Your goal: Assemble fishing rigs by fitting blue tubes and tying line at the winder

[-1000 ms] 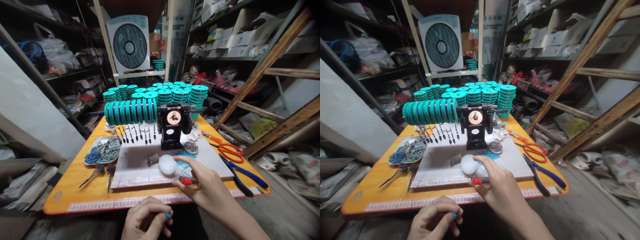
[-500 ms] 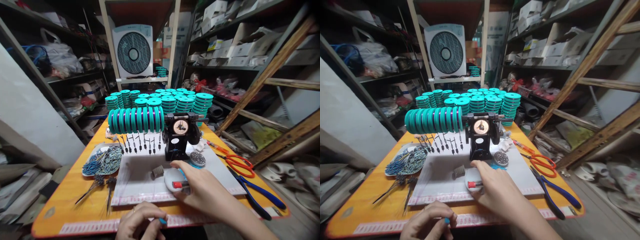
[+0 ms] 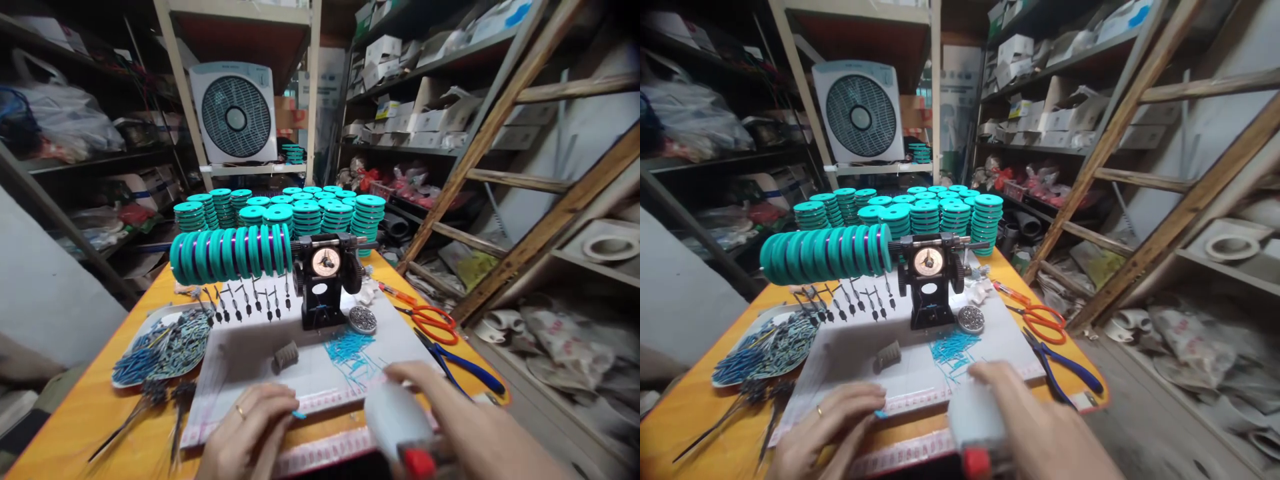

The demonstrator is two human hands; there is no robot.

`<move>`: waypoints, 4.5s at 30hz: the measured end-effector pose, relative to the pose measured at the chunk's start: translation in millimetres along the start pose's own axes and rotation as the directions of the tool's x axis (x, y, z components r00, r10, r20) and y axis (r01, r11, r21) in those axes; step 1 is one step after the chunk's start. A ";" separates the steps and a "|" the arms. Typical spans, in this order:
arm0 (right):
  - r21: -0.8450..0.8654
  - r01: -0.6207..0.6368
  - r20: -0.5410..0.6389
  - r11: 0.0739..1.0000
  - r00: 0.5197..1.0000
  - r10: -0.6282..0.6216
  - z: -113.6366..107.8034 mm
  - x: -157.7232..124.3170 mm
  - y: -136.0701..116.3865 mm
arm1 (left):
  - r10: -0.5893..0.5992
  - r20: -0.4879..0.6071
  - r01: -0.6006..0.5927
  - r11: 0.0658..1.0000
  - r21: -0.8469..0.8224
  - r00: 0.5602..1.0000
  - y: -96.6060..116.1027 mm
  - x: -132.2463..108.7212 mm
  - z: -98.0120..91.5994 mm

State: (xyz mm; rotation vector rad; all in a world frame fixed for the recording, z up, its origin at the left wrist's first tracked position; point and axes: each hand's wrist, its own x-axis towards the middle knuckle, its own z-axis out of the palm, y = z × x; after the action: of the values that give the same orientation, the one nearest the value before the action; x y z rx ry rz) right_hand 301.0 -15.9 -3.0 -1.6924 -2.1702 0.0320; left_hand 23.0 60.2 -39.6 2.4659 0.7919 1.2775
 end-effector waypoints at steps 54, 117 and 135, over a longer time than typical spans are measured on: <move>-0.046 0.089 0.388 0.995 0.920 -0.065 47.9 92.8 -42.0 | 0.153 -0.117 -0.121 0.963 0.239 0.981 27.6 0.1 56.0; 0.051 -0.102 0.076 0.993 0.992 0.098 51.3 66.9 14.1 | -0.188 0.300 0.057 0.915 0.399 0.935 1.5 62.7 52.9; 0.252 -0.140 -0.147 0.958 0.972 0.181 45.3 16.8 51.5 | -0.126 0.401 -0.179 0.748 0.640 0.907 10.5 92.9 87.2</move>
State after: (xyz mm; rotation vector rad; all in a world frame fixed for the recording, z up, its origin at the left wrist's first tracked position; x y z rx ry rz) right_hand 331.4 23.6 -53.0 -1.6629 -1.8215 0.1821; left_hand 140.9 106.8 -23.0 3.1433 1.2514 0.4215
